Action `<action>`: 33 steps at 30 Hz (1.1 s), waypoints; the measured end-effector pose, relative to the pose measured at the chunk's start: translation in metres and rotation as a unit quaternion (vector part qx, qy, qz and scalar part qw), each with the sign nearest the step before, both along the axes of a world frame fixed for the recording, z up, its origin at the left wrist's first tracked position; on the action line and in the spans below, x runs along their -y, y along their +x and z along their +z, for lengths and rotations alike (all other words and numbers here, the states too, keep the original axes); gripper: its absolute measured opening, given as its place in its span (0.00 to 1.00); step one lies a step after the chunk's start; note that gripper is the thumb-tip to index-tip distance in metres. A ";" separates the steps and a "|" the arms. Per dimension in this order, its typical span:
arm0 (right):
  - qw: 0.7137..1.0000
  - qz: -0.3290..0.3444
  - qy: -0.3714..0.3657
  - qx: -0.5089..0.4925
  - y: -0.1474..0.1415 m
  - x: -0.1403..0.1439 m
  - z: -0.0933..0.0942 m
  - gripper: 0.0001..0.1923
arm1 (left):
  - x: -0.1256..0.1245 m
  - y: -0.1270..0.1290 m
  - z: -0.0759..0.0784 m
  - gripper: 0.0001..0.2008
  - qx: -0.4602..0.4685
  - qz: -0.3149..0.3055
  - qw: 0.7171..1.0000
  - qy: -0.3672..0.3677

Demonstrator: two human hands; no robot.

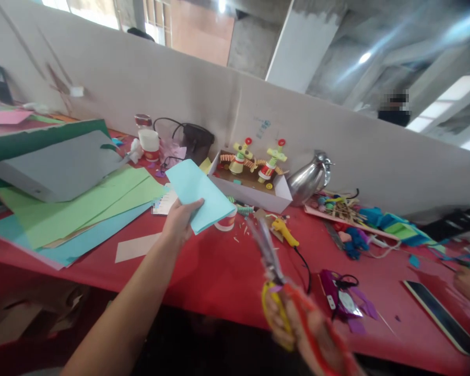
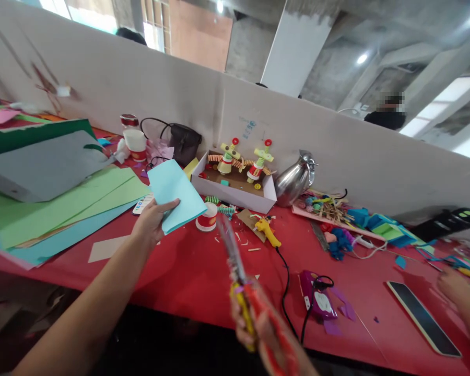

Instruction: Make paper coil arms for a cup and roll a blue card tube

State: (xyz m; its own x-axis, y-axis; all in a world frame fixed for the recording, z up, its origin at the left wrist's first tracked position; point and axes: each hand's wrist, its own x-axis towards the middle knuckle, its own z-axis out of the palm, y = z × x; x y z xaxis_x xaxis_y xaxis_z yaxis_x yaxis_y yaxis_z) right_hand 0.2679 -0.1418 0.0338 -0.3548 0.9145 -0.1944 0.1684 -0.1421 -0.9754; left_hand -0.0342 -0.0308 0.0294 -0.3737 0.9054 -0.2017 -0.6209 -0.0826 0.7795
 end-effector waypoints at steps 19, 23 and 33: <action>0.906 0.080 -0.238 -0.341 -0.067 0.041 -0.030 0.37 | 0.022 -0.012 -0.020 0.21 -0.016 0.021 0.999 -0.039; 0.896 0.087 -0.253 -0.355 -0.067 0.039 -0.030 0.36 | 0.025 -0.016 -0.026 0.22 -0.024 0.016 0.999 -0.030; 0.858 0.086 -0.291 -0.414 -0.074 0.037 -0.033 0.39 | 0.043 -0.020 -0.031 0.29 -0.081 -0.075 0.994 0.011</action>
State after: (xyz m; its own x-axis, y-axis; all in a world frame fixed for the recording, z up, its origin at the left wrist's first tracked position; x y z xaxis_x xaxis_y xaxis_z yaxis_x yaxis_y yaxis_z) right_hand 0.1938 -0.1792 0.0011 -0.7113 0.6688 -0.2163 -0.4814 -0.6877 -0.5435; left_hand -0.0541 -0.0734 -0.0018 -0.2604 0.9567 -0.1301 -0.4933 -0.0160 0.8697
